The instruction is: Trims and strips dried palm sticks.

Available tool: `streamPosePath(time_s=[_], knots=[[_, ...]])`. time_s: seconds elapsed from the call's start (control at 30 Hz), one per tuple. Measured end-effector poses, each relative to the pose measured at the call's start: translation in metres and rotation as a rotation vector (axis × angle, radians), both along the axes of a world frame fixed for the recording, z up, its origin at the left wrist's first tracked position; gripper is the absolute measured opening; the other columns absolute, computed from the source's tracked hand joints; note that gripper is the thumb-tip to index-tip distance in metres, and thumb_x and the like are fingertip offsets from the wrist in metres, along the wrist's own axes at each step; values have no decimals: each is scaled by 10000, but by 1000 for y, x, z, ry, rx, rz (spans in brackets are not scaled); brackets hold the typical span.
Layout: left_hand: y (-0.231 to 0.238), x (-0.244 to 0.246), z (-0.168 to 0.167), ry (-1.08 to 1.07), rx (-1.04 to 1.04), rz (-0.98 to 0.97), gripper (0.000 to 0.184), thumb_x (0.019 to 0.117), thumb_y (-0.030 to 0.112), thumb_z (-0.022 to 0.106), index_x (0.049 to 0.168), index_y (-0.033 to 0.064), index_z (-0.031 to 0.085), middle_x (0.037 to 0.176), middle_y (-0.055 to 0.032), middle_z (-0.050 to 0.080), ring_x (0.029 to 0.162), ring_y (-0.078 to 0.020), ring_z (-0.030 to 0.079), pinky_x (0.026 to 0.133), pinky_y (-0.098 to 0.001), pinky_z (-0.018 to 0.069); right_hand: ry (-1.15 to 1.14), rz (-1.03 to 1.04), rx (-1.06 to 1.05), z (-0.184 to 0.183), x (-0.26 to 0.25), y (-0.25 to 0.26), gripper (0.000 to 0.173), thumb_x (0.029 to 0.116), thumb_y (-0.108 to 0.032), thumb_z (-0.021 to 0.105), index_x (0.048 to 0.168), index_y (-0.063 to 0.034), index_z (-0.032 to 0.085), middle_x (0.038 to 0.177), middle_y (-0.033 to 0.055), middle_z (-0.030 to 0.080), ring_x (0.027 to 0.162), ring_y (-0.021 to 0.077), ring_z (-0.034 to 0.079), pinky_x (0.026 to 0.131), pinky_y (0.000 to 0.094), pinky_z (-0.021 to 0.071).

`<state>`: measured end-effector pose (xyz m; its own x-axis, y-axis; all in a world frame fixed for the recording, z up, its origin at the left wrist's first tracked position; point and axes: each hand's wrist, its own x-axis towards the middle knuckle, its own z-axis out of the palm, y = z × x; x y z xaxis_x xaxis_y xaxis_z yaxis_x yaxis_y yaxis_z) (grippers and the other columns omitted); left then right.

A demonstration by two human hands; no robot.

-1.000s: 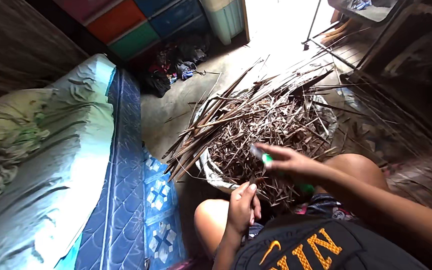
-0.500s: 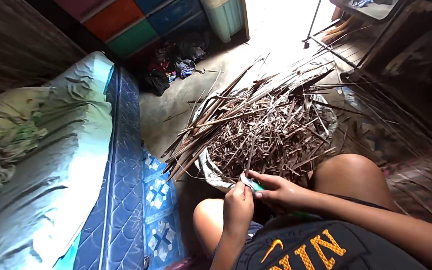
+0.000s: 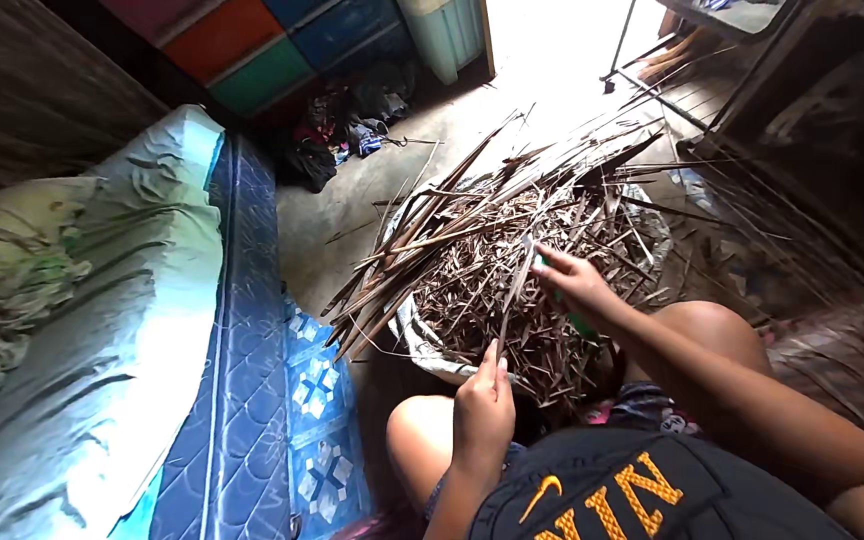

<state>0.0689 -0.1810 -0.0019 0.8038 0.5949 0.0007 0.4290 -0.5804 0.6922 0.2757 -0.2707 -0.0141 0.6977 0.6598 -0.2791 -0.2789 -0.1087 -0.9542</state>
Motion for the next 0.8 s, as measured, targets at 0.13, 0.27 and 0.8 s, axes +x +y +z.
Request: streamPosePath(time_s=[0.13, 0.27, 0.8], knots=[[7, 1, 0, -34, -201, 23, 346, 1077, 181, 490, 1304, -11, 667, 575, 10, 563, 438, -32, 487, 469, -218, 468, 84, 319, 34, 19, -4, -12, 578, 1073, -189, 509, 1615, -141, 315, 847, 14, 592, 566, 64, 523, 503, 218, 465], [9, 5, 9, -40, -512, 67, 282, 1080, 128, 446, 1154, -43, 658, 548, 45, 519, 425, -21, 497, 426, -197, 452, 119, 660, 51, 16, -44, -20, 633, 1051, -205, 551, 1629, -165, 297, 991, 34, 661, 588, 54, 540, 514, 222, 472], [8, 3, 12, -157, -1054, -45, 370, 1083, 91, 356, 1290, -58, 625, 486, 52, 490, 349, 4, 415, 341, -157, 361, 54, 51, 77, 21, 24, -6, 505, 1087, -174, 521, 1573, -108, 400, 781, 10, 584, 518, 43, 495, 479, 189, 449]])
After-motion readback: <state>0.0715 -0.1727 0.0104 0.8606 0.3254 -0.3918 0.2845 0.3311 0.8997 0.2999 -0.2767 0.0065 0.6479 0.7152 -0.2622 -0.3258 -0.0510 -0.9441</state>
